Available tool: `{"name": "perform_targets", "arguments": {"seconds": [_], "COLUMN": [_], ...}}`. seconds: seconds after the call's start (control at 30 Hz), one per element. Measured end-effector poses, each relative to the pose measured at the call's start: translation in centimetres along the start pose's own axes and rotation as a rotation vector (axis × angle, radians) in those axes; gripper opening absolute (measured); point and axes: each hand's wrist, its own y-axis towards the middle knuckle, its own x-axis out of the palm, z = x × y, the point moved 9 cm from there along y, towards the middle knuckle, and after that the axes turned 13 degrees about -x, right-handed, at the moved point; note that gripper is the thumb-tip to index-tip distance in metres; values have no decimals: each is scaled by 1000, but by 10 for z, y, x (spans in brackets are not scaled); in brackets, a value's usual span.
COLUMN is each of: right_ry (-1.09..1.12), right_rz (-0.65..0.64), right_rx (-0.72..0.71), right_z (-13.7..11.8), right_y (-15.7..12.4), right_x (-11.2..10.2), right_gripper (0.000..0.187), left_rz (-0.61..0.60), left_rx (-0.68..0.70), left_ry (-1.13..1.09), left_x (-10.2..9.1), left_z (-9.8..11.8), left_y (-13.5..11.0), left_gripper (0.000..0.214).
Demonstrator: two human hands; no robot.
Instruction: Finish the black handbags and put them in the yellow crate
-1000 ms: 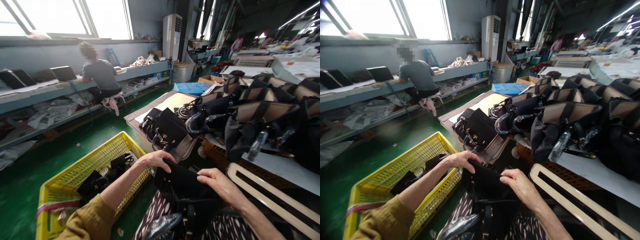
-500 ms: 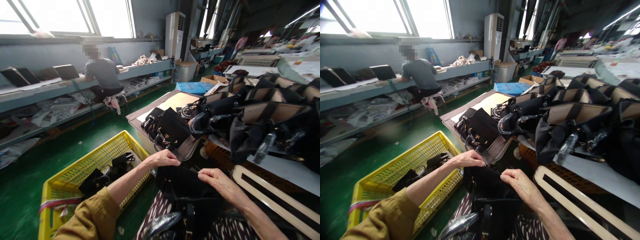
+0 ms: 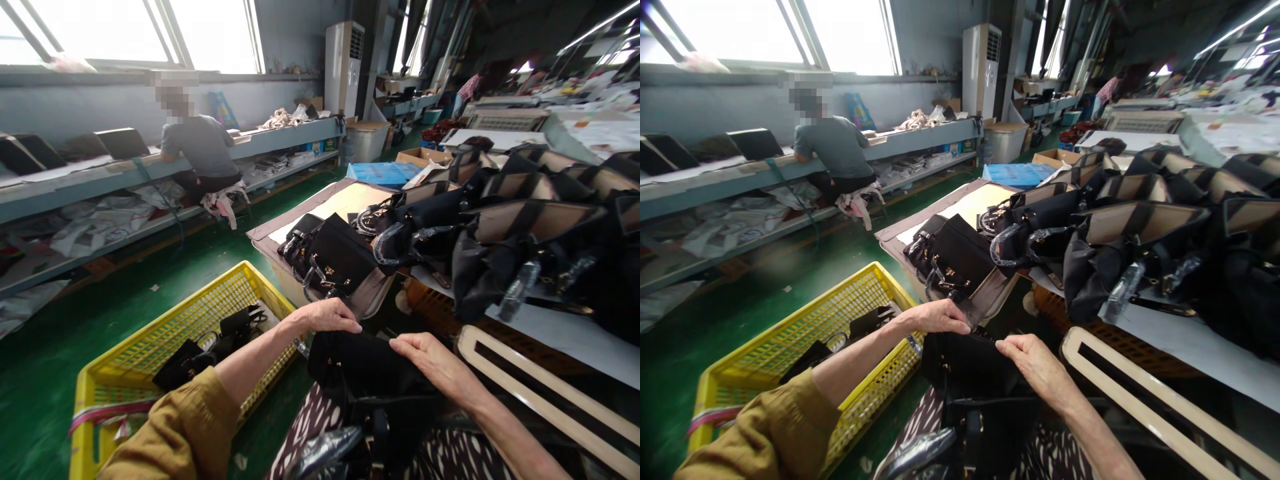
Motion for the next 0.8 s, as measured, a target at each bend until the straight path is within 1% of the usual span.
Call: {"name": "perform_targets", "arguments": {"seconds": [0.17, 0.43, 0.6, 0.8], "right_ry": [-148, -97, -165, -215], "right_rz": [36, -23, -9, -9], "right_rx": [-29, -17, -7, -11], "right_z": [-3, -2, -1, 0], "right_y": [1, 3, 5, 9], "right_x": [-7, -4, -5, -5], "right_gripper": [38, 37, 38, 38], "left_rz": [4, 16, 49, 32], "left_rx": [9, 13, 20, -10], "left_ry": [-5, 25, 29, -4], "left_x": [0, -1, -1, 0], "left_z": [-1, 4, 10, 8], "left_y": [1, 2, 1, 0], "left_gripper": [42, 43, 45, 45]}}
